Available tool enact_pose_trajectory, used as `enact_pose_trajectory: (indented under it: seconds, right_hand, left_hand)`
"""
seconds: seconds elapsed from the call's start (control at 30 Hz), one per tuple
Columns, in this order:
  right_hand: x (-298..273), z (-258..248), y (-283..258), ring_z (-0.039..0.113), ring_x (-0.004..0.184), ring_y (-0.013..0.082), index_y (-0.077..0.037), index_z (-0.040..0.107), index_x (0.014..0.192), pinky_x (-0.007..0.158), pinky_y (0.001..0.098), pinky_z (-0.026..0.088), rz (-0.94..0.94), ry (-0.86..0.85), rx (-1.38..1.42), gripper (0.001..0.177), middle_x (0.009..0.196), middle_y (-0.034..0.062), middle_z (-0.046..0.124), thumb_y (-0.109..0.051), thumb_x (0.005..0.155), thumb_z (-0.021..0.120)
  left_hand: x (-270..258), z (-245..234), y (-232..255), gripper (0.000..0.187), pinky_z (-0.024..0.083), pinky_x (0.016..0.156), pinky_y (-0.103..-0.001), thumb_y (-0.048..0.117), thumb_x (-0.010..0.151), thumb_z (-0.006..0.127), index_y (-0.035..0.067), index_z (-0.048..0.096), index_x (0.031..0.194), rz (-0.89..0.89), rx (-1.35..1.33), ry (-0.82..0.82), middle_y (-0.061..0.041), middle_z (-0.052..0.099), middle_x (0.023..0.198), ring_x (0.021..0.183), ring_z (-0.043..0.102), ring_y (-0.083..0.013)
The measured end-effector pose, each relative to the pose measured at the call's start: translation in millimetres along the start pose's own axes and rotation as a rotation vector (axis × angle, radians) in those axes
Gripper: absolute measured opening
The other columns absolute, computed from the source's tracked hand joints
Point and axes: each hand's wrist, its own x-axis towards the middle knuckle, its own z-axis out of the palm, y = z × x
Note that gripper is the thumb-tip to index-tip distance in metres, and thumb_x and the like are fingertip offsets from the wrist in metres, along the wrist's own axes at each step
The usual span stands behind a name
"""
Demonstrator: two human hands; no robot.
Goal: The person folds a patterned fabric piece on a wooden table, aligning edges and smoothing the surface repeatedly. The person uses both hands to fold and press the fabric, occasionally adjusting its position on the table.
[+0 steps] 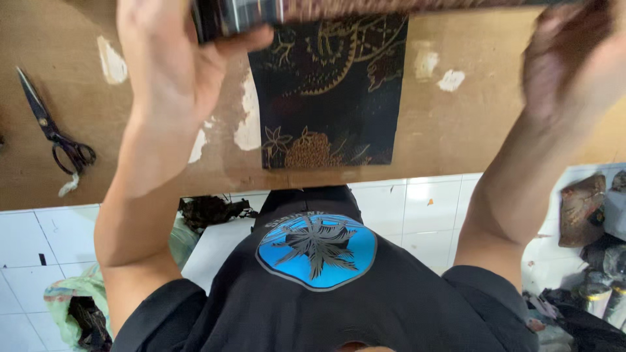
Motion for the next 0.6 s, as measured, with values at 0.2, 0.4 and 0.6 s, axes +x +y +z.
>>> enact_pose_trajectory:
  seconds: [0.2,0.4,0.6]
  right_hand:
    - [-102.8,15.0,42.7,0.064,0.064,0.0260,0.007,0.056,0.128,0.059,0.0340,0.053,0.047,0.045,-0.281,0.015,0.098,0.0183,0.069,-0.005,0.119,0.061]
    - [-134.6,6.3,58.8,0.059,0.060,0.0237,0.007,0.055,0.127,0.052,0.0332,0.046,0.110,0.054,-0.304,0.015,0.099,0.0163,0.066,-0.003,0.119,0.061]
    - [-172.0,-49.7,92.2,0.061,0.065,0.0169,0.004,0.058,0.136,0.048,0.0281,0.045,0.203,-0.005,-0.425,0.022,0.101,0.0102,0.067,-0.003,0.117,0.067]
  left_hand:
    - [-71.1,-33.7,-43.2,0.014,0.066,0.072,-0.036,0.013,0.115,0.051,0.003,0.060,0.118,-0.096,0.025,-0.129,-0.011,0.074,0.112,0.094,0.076,-0.0183]
    - [-90.7,-58.8,-74.7,0.015,0.067,0.072,-0.036,0.015,0.117,0.056,0.002,0.063,0.113,-0.154,0.151,-0.075,-0.008,0.073,0.105,0.089,0.074,-0.0147]
    - [-119.0,-112.0,-128.2,0.017,0.067,0.066,-0.031,0.015,0.108,0.058,0.001,0.067,0.111,-0.214,0.337,0.019,-0.006,0.073,0.099,0.080,0.074,-0.0107]
